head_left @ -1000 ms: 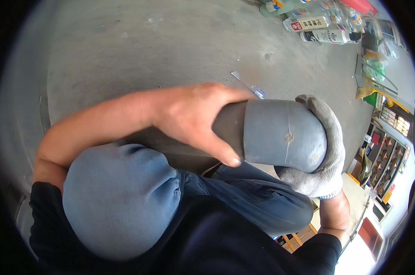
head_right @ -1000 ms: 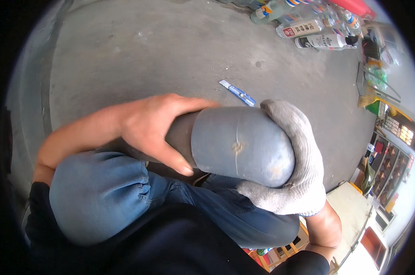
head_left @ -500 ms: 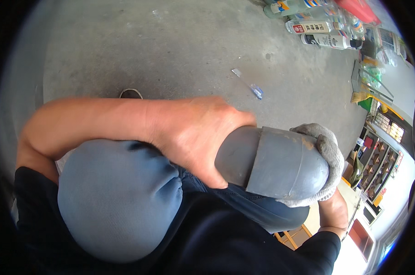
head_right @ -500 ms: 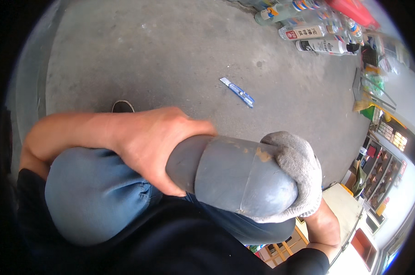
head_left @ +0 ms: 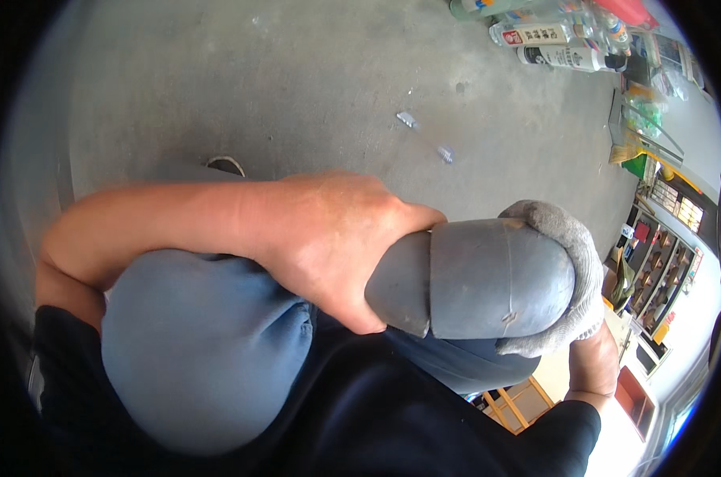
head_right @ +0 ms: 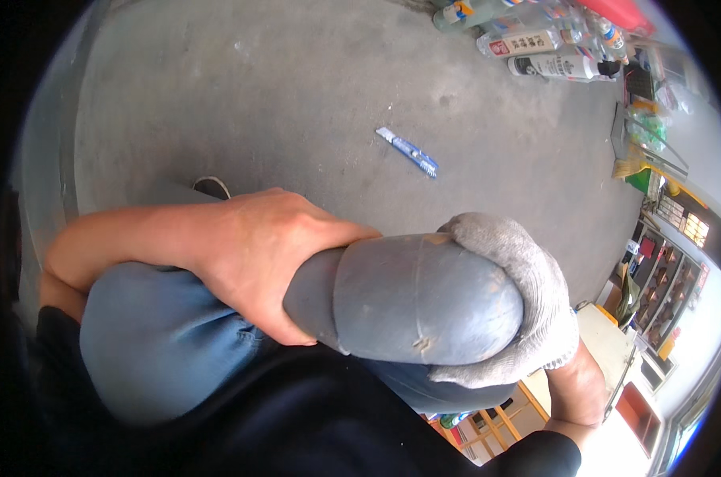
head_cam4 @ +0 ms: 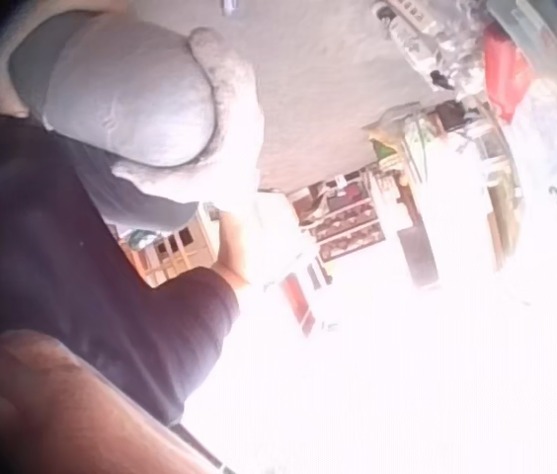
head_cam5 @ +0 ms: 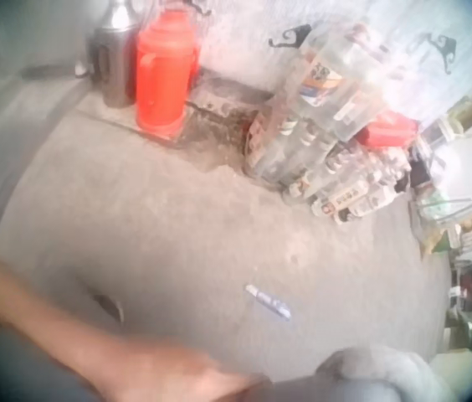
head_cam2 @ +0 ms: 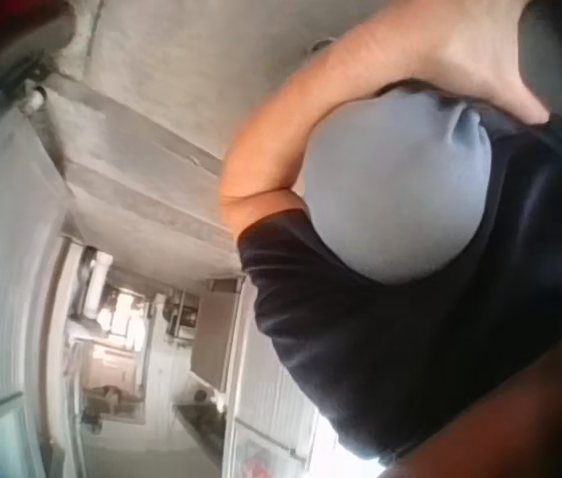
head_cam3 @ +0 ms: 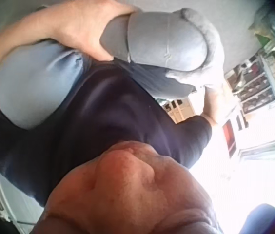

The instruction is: The person sits on the floor and assembles a gray PVC elbow fitting with a straight pipe section. They repeatedly insert and remove the pieces to check the fit, then use a utility knife to scrape and deburr the inner edge of the elbow fitting before reassembling the parts.

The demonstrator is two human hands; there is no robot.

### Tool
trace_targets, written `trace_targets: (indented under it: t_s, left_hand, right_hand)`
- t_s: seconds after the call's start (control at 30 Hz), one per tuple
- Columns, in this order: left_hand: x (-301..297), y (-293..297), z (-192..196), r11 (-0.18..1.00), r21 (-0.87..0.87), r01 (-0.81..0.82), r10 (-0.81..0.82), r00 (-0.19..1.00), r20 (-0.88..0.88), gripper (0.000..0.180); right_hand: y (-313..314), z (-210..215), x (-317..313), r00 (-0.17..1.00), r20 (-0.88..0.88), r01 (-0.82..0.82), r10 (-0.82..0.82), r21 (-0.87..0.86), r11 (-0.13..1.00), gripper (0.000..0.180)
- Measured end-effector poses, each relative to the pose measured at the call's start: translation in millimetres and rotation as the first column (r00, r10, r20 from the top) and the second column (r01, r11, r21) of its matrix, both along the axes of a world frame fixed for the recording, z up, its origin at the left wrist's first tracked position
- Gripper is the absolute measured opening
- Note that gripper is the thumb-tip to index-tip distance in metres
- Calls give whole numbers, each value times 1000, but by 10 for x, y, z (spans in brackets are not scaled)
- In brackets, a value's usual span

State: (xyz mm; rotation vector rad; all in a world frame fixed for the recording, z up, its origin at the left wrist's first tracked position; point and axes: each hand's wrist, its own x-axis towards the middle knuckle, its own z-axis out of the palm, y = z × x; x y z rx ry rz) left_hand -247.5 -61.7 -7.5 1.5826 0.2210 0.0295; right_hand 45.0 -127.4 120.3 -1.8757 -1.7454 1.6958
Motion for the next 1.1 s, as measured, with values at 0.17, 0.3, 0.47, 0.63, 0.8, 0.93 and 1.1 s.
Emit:
trace_targets:
  t_s: [0.17, 0.3, 0.47, 0.63, 0.8, 0.93, 1.1]
  left_hand:
    - [-10, 129, -57, 996, -29, -87, 89, 990, 105, 91]
    - [-31, 79, -34, 991, 3, -131, 129, 981, 148, 92]
    - [8, 69, -138, 984, 18, -178, 167, 950, 265, 92]
    - [37, 116, -168, 976, 78, -204, 172, 938, 300, 91]
    - [71, 73, -192, 983, 64, -173, 150, 951, 270, 90]
    - [101, 194, -190, 994, 40, -106, 99, 986, 136, 91]
    - [176, 746, 45, 982, -92, -163, 172, 979, 108, 98]
  right_hand:
    - [-54, -37, 83, 984, -9, 178, -180, -99, 979, 103]
    - [-97, 21, 99, 1000, -1, 23, -23, -5, 1000, 104]
    - [-252, -95, 201, 995, -90, 43, -35, 86, 995, 107]
    - [-491, -284, 235, 999, -8, 35, -34, 234, 972, 111]
    - [-285, -29, -195, 985, -56, 164, -164, 3, 986, 113]
    - [-113, -90, -85, 998, 42, -62, 52, 268, 961, 122]
    - [612, 141, -68, 995, -19, 100, -101, 392, 915, 121]
